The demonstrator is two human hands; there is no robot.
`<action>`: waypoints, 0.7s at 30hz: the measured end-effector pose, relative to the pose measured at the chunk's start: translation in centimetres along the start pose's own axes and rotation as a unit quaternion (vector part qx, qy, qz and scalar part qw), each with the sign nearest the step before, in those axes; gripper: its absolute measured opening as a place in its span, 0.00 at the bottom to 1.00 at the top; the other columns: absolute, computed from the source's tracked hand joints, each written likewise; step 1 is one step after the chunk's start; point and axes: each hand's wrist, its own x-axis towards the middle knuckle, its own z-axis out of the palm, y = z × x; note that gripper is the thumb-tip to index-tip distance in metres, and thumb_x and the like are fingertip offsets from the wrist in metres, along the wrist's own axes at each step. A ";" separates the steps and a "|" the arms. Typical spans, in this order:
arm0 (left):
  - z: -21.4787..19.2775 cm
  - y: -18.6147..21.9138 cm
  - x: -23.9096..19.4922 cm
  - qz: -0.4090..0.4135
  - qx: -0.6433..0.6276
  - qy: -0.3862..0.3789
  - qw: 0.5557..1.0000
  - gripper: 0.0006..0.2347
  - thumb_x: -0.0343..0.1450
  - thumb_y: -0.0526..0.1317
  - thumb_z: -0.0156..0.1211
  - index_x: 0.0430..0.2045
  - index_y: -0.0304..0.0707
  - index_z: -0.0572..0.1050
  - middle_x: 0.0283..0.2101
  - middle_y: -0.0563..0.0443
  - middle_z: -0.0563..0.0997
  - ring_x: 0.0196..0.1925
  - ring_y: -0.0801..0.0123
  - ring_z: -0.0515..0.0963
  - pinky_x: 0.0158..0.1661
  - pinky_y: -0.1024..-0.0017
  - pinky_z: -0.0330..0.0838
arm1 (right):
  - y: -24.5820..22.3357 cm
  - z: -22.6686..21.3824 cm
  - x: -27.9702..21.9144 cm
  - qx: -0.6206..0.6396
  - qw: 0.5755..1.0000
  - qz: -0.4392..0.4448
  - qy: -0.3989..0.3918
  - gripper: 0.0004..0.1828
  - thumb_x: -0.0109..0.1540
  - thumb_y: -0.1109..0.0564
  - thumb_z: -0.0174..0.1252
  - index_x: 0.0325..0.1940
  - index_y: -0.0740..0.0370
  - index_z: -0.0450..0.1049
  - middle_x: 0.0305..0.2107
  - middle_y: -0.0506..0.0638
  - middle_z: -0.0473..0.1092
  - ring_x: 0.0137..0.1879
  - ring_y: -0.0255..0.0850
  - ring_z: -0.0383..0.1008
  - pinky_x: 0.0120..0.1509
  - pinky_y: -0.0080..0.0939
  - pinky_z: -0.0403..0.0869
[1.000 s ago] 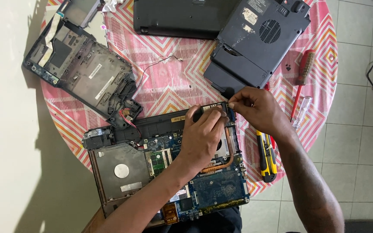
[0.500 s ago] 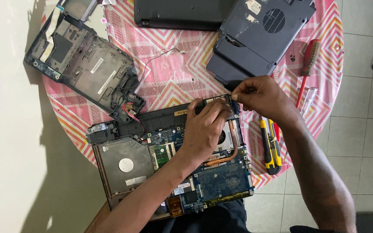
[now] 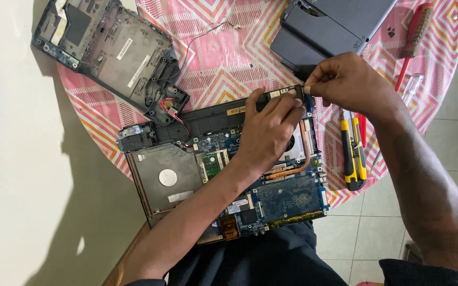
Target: The person uses a screwdriver to remove screws from a laptop motherboard and then disconnects several internal cables. The work is performed on a patterned cloth surface with other laptop parts nearby.
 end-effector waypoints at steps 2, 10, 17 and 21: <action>0.1 -0.1 0.1 0.017 0.005 -0.008 1.000 0.06 0.70 0.32 0.62 0.39 0.36 0.77 0.48 0.44 0.76 0.52 0.57 0.78 0.62 0.46 0.56 | 0.1 0.1 0.1 -0.007 1.000 -0.017 0.002 0.06 0.62 0.59 0.58 0.36 0.65 0.78 0.25 0.52 0.75 0.29 0.39 0.73 0.35 0.38 0.71; -0.7 0.6 -1.0 0.007 0.023 0.032 0.999 0.04 0.70 0.33 0.62 0.37 0.33 0.77 0.46 0.48 0.77 0.53 0.60 0.74 0.52 0.52 0.57 | 0.4 0.8 -0.5 0.027 0.999 -0.022 0.023 0.06 0.63 0.61 0.55 0.37 0.66 0.76 0.27 0.53 0.74 0.30 0.39 0.73 0.34 0.38 0.73; -0.5 0.8 -2.2 -0.006 0.045 0.052 0.998 0.07 0.69 0.34 0.67 0.38 0.39 0.77 0.45 0.52 0.81 0.49 0.62 0.78 0.51 0.56 0.60 | 0.5 0.9 -0.7 0.094 0.995 -0.031 0.028 0.05 0.64 0.64 0.56 0.37 0.68 0.76 0.25 0.53 0.73 0.29 0.38 0.71 0.34 0.36 0.73; -0.6 1.0 -2.3 -0.001 0.038 0.038 0.999 0.06 0.71 0.35 0.65 0.38 0.37 0.78 0.46 0.48 0.81 0.54 0.59 0.78 0.55 0.52 0.60 | 0.2 0.9 -1.0 0.100 0.994 -0.020 0.031 0.04 0.64 0.63 0.57 0.37 0.67 0.76 0.26 0.54 0.73 0.29 0.38 0.71 0.34 0.37 0.72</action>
